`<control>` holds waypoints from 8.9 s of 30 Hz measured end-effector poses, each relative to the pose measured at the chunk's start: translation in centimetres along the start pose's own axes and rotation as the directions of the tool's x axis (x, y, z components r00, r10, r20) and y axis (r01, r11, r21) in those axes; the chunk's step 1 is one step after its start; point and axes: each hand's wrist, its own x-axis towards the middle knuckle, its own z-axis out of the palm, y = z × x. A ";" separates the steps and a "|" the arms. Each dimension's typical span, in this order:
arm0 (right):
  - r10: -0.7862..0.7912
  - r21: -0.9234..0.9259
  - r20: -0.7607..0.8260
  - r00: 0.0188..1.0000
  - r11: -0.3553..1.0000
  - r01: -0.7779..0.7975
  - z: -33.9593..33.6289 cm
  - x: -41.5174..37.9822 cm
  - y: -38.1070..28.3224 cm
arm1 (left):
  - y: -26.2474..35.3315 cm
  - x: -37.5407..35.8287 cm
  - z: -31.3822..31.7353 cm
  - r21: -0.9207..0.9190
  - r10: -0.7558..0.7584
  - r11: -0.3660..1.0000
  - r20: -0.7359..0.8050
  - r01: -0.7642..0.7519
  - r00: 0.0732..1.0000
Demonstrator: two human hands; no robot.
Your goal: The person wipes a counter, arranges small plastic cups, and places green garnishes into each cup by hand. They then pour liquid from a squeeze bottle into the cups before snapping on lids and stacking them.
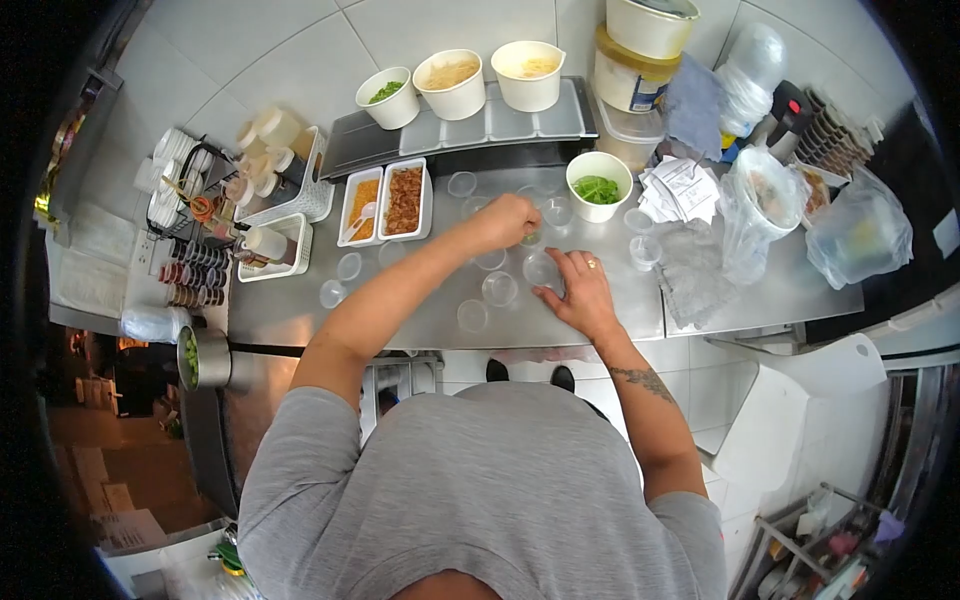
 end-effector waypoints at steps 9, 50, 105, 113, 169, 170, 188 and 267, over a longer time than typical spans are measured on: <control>-0.001 0.008 -0.021 1.000 1.000 0.002 0.1 0.1 0.1 | 0.2 0.2 -2.0 -0.056 -0.060 0.997 0.002 0.060 0.998; 0.042 -0.038 0.004 0.999 0.998 -0.041 -0.6 0.3 -0.9 | -17.5 3.3 -24.2 0.437 -0.386 0.779 -0.232 0.450 0.893; 0.031 -0.001 0.026 0.999 1.000 -0.031 0.0 -0.1 0.0 | 5.6 -5.7 -0.3 -0.249 -0.018 0.968 -0.154 -0.021 0.988; 0.017 -0.016 -0.002 1.000 1.000 -0.017 0.4 -0.3 0.4 | 5.4 -4.6 2.3 -0.184 -0.024 0.983 -0.081 0.009 0.996; -0.031 0.102 0.177 0.984 0.995 0.013 1.7 0.1 -7.5 | -18.7 3.3 -24.8 0.421 -0.349 0.815 -0.190 0.398 0.917; -0.038 0.097 0.163 0.986 0.995 0.022 2.1 0.2 -7.3 | -19.2 3.3 -24.4 0.417 -0.325 0.819 -0.231 0.395 0.917; 0.029 0.230 0.073 0.997 0.972 -0.046 4.3 -0.3 -5.6 | -6.7 -4.7 -22.1 -0.716 -0.368 0.697 -0.306 0.042 0.878; 0.106 0.092 0.013 0.994 0.990 -0.107 4.8 0.3 -6.0 | -18.8 3.1 -24.5 0.458 -0.348 0.772 -0.277 0.441 0.896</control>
